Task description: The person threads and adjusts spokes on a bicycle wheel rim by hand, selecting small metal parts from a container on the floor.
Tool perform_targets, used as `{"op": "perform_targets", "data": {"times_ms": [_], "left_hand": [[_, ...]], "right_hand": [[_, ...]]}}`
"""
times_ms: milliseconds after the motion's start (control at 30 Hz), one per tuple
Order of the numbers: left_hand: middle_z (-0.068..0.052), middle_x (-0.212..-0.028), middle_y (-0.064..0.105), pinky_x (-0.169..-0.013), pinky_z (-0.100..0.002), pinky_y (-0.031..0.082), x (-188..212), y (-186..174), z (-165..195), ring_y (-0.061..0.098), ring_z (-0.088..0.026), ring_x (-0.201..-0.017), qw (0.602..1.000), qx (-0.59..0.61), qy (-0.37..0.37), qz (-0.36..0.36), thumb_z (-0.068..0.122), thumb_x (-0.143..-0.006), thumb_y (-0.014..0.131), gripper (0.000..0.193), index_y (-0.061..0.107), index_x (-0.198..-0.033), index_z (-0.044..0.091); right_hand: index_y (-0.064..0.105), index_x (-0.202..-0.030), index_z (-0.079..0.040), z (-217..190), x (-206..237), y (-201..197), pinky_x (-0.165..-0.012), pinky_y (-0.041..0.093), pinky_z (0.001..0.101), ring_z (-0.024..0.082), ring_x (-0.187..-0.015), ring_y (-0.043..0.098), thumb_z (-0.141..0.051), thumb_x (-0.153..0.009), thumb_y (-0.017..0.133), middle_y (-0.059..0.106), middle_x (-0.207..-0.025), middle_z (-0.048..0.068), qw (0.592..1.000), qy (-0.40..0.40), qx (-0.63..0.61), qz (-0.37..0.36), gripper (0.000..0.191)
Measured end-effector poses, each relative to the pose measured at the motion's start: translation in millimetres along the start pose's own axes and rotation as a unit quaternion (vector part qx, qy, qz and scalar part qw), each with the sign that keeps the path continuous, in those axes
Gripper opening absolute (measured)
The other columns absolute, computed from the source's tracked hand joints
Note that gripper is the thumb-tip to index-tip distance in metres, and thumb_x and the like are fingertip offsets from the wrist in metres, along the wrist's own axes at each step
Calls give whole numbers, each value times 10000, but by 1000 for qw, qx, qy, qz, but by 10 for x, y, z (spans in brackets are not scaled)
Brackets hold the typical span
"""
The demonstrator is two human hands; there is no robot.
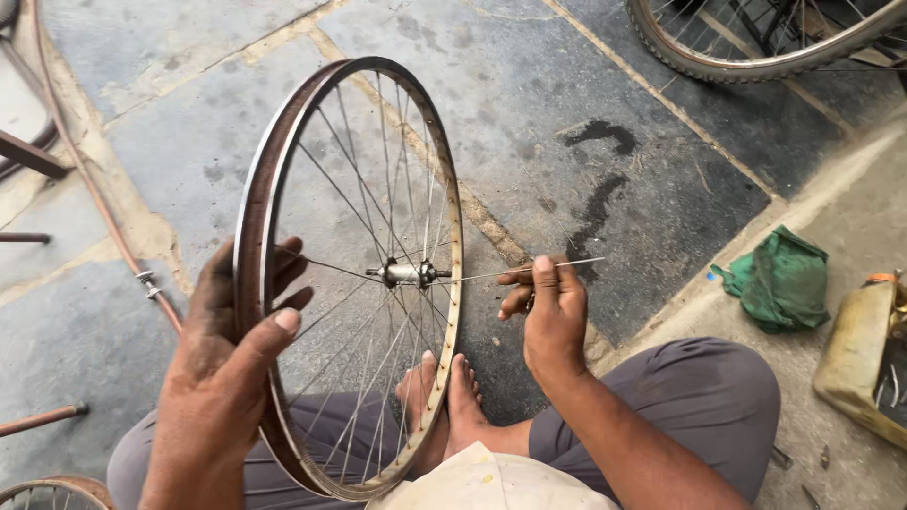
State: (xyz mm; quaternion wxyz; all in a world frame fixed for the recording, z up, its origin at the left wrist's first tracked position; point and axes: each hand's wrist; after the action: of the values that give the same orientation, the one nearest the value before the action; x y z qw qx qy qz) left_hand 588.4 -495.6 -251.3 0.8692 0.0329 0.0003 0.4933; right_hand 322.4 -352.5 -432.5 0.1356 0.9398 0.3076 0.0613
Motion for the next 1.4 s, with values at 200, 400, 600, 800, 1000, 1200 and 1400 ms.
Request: {"op": "perform_targets", "data": {"times_ms": [200, 400, 600, 800, 1000, 1200, 1400], "left_hand": [[-219, -1503, 536, -1134, -499, 382, 92, 65, -43, 502, -346, -1452, 999, 44, -14, -3, 169, -896, 660, 682, 417, -1513, 6], [-255, -1493, 550, -1205, -519, 384, 76, 112, -132, 509, -370, -1453, 999, 47, -7, -22, 357, -845, 731, 824, 434, -1514, -22], [-218, -1489, 560, -1155, -540, 347, 82, 165, -115, 517, -368, -1431, 1000, -1, -20, -10, 366, -812, 742, 833, 441, -1502, 7], [-211, -1499, 550, -1205, -550, 348, 135, 226, -266, 473, -370, -1463, 1000, 10, -2, -28, 437, -836, 753, 862, 421, -1518, 29], [-223, -1396, 644, -1129, -506, 403, 133, 276, -711, 593, -362, -1357, 979, 196, -42, 39, 569, -998, 438, 752, 462, -1510, 18], [-148, -1140, 705, -847, -398, 526, -291, 466, -1771, 682, -264, -1034, 936, 146, -261, 183, 410, -981, 584, 509, 535, -1330, 44], [-107, -867, 718, -684, -352, 485, -668, 520, -2527, 649, -238, -780, 931, 161, -304, 121, 434, -1004, 595, 399, 609, -1074, 42]], "right_hand": [[543, -959, -25, -221, 37, 24, -462, 532, 339, 166, -493, 569, -277, -1101, 406, 695, -801, 163, 986, 120, -13, 114, 320], [566, -1047, -22, -324, 850, 5, -654, 580, 313, 194, -787, 688, -277, -1186, 436, 706, -984, 152, 844, -376, 350, -155, 318], [561, -977, -65, 75, 242, -423, -475, 490, 318, 140, -556, 553, -279, -1098, 415, 703, -832, 119, 982, 153, 58, 96, 287], [558, -1001, -61, 407, -31, -453, -457, 441, 300, 125, -529, 516, -283, -1089, 421, 670, -790, 116, 954, 286, 10, 92, 276], [521, -985, -69, 263, -380, -125, -417, 381, 280, 110, -482, 455, -312, -1093, 425, 642, -749, 108, 957, 286, 37, 16, 283], [558, -981, -69, 311, -226, -78, -394, 388, 254, 90, -475, 455, -313, -1084, 446, 639, -731, 74, 967, 236, 88, -28, 287], [651, -914, -73, 540, -114, 197, -381, 361, 253, 95, -457, 444, -354, -1043, 535, 619, -667, 31, 938, 288, 143, -127, 330]]}}
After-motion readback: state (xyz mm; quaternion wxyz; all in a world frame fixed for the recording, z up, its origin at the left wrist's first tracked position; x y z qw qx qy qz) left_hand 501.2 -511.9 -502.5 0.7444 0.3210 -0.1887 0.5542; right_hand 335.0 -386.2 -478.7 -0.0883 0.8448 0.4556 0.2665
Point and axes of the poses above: each hand's wrist, its own x-axis away from the middle knuckle, its own y-axis out of the palm, z = x × y
